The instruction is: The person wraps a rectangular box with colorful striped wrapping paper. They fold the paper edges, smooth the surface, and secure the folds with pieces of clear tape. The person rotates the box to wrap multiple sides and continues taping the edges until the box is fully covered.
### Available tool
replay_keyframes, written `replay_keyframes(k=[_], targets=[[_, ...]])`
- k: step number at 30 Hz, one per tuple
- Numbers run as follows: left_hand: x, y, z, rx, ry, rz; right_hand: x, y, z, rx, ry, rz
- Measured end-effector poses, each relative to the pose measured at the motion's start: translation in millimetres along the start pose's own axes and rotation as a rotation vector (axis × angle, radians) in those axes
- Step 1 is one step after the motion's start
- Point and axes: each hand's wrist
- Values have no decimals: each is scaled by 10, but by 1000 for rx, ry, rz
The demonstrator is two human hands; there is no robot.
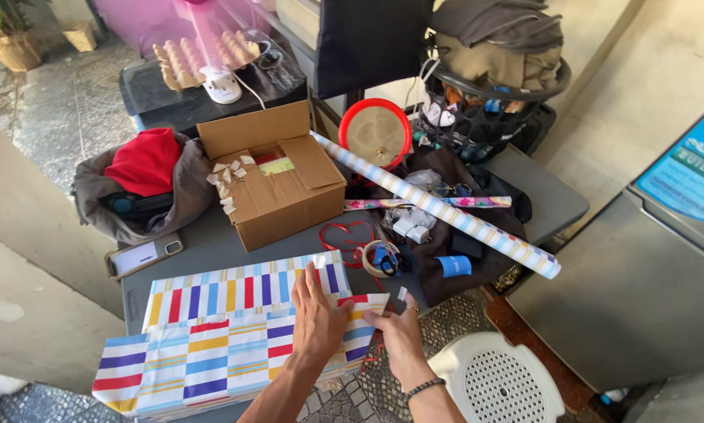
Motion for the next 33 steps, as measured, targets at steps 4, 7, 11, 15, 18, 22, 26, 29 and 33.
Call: replay_keyframes(k=[4, 7, 11, 15, 18, 22, 26, 29, 33], targets=[[9, 27, 45, -41, 1, 110, 188, -154, -31, 18, -124, -38], [14, 48, 15, -84, -49, 278, 347, -244, -28, 18, -231, -27], [85, 27, -94, -405, -93, 305, 513, -315, 54, 66, -174, -30], [248, -89, -291, -739, -222, 523, 526, -280, 92, 34, -275, 63], [414, -215, -428, -935, -351, 442, 468, -207, 127, 42, -280, 35], [594, -264, -527, -1031, -381, 488, 413, -115, 157, 41, -306, 2], [718, -240, -526, -1108, -514, 430, 452, -47, 98, 24, -309, 23], [740, -252, -528, -1149, -542, 438, 567, -34, 21, 77, -332, 68], [706, -257, -482, -1239, -625, 513, 784, -101, -88, 173, -398, 218]])
Point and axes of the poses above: each hand's wrist, its own y-axis away from the middle knuckle, its own z-axis out of the palm, x = y × z, and after that the axes turned 3 degrees about z, right-handed
